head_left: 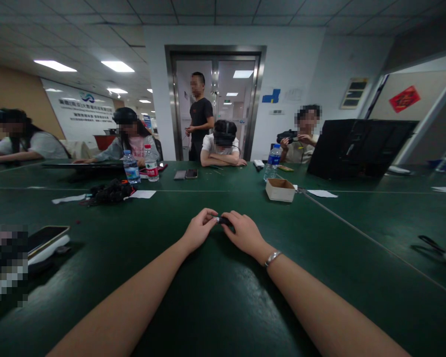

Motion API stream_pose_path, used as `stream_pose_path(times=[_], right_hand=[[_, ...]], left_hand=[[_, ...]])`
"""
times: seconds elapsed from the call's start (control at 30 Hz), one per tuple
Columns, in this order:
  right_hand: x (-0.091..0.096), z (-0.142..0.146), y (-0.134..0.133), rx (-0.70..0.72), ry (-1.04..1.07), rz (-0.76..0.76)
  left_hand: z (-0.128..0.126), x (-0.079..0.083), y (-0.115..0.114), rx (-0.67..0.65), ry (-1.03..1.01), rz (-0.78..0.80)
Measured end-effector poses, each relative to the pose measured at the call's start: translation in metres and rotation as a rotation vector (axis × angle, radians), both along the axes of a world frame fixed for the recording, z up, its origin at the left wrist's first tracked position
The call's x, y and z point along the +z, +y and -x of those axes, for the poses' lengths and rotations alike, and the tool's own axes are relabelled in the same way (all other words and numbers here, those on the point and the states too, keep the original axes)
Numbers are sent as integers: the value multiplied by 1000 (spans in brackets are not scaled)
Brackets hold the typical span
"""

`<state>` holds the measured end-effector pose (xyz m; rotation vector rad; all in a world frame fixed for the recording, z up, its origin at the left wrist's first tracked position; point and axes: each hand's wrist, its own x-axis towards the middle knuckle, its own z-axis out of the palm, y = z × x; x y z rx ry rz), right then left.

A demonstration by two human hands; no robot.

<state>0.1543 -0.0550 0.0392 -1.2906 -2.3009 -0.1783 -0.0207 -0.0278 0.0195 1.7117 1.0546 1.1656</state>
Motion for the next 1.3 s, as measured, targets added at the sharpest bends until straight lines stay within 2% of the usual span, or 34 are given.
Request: stream_pose_path(times=[0.17, 0.4, 0.5, 0.63, 0.73, 0.87, 1.17, 1.3], right_hand=[[0, 0, 0, 9, -3, 18], [2, 3, -3, 30, -37, 11], [1, 3, -2, 21, -37, 8], [1, 1, -1, 6, -24, 7], [1, 0, 0, -3, -7, 11], [1, 0, 0, -2, 2, 18], [3, 4, -4, 28, -37, -5], [3, 4, -3, 30, -37, 6]], left_hand=[[2, 1, 0, 28, 141, -10], [2, 4, -3, 188, 355, -35], [1, 3, -3, 199, 285, -21], [1, 3, -3, 100, 114, -25], [1, 4, -3, 62, 71, -54], [2, 6, -3, 57, 125, -56], [2, 6, -3, 187, 330, -19], [2, 5, -4, 207, 297, -5]])
